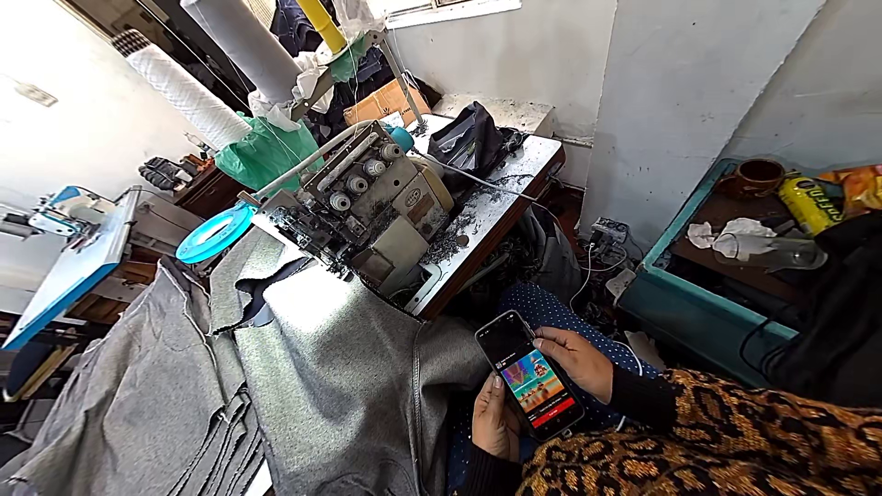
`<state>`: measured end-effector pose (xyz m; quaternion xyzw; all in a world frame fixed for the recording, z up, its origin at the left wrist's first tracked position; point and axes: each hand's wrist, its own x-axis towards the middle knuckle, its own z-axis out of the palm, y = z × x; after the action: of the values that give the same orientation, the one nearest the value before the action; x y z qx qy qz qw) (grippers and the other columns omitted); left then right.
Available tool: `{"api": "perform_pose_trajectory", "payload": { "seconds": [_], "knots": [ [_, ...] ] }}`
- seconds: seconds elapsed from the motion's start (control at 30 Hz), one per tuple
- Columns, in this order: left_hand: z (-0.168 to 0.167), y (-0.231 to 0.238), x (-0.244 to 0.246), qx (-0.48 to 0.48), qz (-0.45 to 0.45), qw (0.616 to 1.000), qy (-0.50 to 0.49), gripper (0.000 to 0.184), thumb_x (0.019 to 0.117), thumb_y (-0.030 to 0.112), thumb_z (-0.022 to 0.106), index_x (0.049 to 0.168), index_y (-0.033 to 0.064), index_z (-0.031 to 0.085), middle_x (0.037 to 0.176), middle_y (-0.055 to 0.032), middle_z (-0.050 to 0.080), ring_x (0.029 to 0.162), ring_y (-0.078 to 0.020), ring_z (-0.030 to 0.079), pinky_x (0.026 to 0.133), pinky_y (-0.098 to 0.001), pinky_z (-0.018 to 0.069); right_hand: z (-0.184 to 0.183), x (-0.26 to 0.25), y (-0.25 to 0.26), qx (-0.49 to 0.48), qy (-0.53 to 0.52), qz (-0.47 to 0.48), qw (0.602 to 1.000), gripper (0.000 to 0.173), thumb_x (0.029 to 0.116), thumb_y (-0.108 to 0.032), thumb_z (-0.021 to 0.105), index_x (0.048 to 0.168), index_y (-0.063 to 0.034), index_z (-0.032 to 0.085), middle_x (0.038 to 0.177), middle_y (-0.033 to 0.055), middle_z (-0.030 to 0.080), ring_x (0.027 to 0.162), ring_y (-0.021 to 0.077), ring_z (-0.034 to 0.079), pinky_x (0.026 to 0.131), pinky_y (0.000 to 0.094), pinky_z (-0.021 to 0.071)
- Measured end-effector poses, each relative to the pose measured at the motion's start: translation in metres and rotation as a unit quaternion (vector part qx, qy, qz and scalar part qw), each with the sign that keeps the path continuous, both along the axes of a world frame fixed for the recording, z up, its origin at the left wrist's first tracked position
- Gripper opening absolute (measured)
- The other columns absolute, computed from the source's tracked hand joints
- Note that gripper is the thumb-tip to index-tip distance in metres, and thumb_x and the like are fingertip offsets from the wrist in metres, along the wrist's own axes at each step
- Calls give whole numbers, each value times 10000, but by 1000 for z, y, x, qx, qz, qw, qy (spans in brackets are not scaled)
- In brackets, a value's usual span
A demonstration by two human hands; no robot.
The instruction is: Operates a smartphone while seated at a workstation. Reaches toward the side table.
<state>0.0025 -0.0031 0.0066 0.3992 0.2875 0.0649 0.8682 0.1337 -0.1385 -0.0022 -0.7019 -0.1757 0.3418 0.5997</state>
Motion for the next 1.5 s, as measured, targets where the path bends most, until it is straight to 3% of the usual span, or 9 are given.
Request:
{"api": "perform_pose_trajectory", "payload": {
  "seconds": [0.9, 0.97, 1.17, 1.5],
  "knots": [
    [2, -1, 1, 4, -1, 1000, 6, 373, 1107, 121, 237, 1332, -51, 480, 1057, -160, 742, 909, -236, 756, 824, -391, 628, 2, 2, 2, -1, -5, -1, 1000, 311, 1053, -251, 430, 1022, -48, 663, 856, 2, 615, 793, 54, 599, 765, 294, 495],
    [2, -1, 0, 4, -3, 1000, 3, 373, 1105, 120, 239, 1332, -52, 479, 1062, -161, 740, 914, -237, 755, 829, -391, 627, 7, 5, 5, 7, 2, -2, 1000, 282, 1052, -253, 462, 1006, -60, 662, 838, -15, 622, 776, 34, 606, 753, 267, 503],
    [5, -2, 0, 12, -10, 1000, -10, 369, 1097, 113, 249, 1347, -56, 462, 1072, -150, 740, 923, -218, 754, 839, -375, 625, 16, 15, 20, -6, 35, -12, 999, 220, 1021, -215, 602, 1070, -17, 684, 937, 65, 694, 863, 91, 662, 835, 311, 534],
    [4, -1, 0, 6, -11, 1000, -12, 376, 1104, 115, 232, 1331, -52, 482, 1077, -159, 740, 928, -236, 755, 844, -394, 626, 14, 12, 16, 49, 59, -18, 997, 230, 1037, -177, 514, 1094, -31, 683, 956, 20, 712, 878, 42, 681, 837, 255, 558]
  ]
}}
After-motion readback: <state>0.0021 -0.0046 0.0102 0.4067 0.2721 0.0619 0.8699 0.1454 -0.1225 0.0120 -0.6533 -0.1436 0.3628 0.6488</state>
